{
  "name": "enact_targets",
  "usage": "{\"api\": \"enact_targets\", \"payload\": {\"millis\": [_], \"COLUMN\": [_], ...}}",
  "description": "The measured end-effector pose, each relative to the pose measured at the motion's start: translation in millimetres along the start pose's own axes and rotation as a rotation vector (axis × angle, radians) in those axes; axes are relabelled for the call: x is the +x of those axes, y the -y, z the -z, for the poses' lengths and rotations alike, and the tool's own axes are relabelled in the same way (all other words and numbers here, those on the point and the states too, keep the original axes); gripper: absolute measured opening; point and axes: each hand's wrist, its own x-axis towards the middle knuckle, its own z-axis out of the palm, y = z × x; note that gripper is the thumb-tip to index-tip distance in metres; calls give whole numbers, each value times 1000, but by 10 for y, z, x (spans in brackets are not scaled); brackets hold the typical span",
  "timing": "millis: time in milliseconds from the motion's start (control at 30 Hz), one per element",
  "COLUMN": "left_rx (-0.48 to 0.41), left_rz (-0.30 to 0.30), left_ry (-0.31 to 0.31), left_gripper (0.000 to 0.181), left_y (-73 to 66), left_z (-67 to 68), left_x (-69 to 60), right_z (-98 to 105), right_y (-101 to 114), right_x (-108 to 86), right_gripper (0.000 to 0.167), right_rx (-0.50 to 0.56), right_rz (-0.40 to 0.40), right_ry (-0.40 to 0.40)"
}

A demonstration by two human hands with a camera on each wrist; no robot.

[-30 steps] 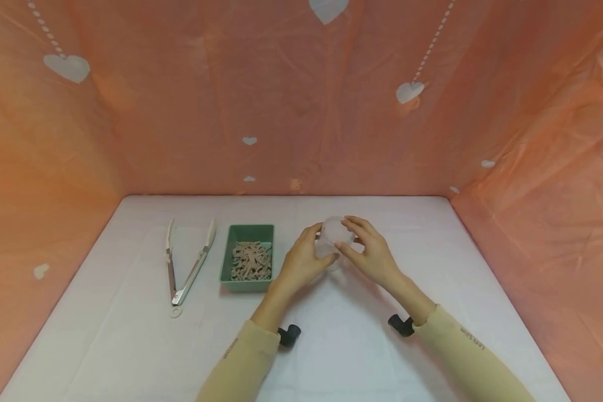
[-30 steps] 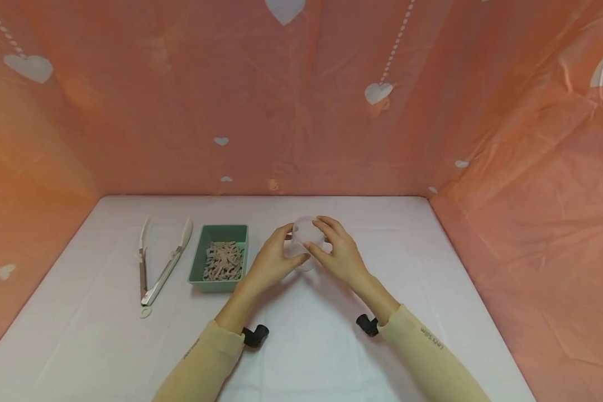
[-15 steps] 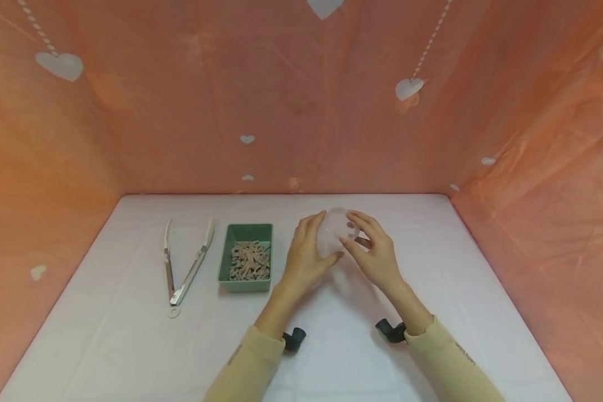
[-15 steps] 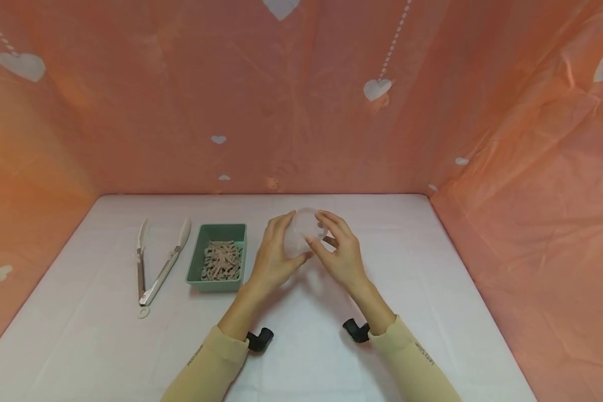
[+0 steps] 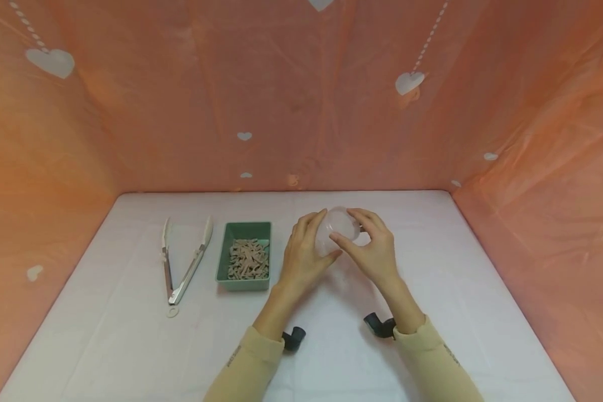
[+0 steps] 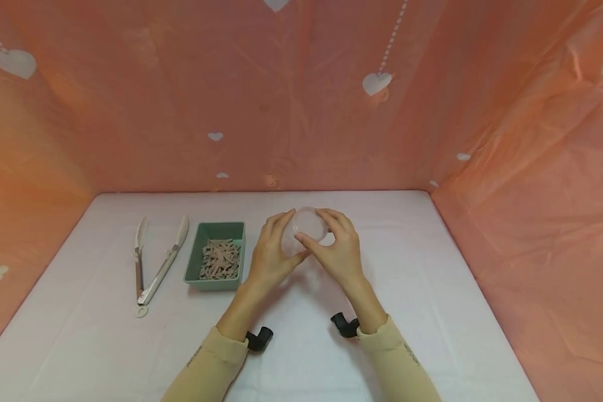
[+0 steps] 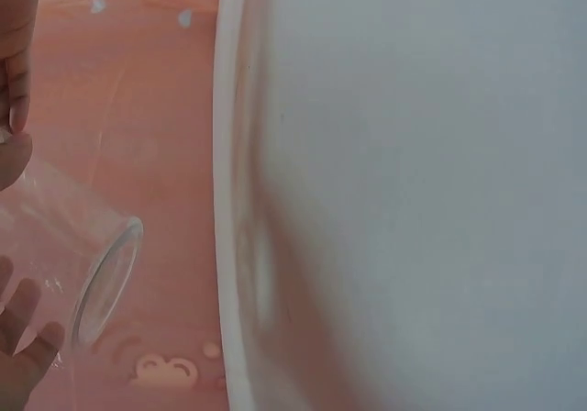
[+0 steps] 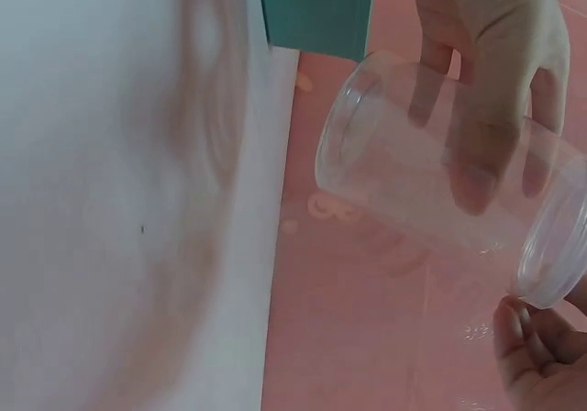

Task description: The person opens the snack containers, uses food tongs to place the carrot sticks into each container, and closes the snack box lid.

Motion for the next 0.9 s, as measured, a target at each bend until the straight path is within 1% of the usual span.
{"api": "enact_targets", "payload": {"millis": [133,267,367,533,633,767,833,900], "left_rx": [-3,21,28,3,-2,1,-14,-52], "left_rz": [30,25,28,47,29,-20,-32,-28], "left_ry": [16,17,27,49,50,44,45,56], "left_gripper": [93,94,93,91,90,90,90,89], "left_y": [2,28,47,83,123,166,180,187], "left_z": [3,13,41,84,91,99,101,100], "left_x": [-4,3,12,12,0,3,13,21], "right_z": [-22,-34,-52,-83,-93,-93,-85,-71], "right_y": [-33,-75,-104,-128,-148,-179,-188,-193], "right_x": [-15,-20,-19,-18,-24,-24,-18,-7], "right_gripper": [57,54,54,57,56,55,56,56], "right_rx": [29,67,92,102,116,142,144,130], "right_rz": [20,82,117,129,136,176,195,192], "right_ry": [-29,-52,-45,-19,-10,-2,8,14]}}
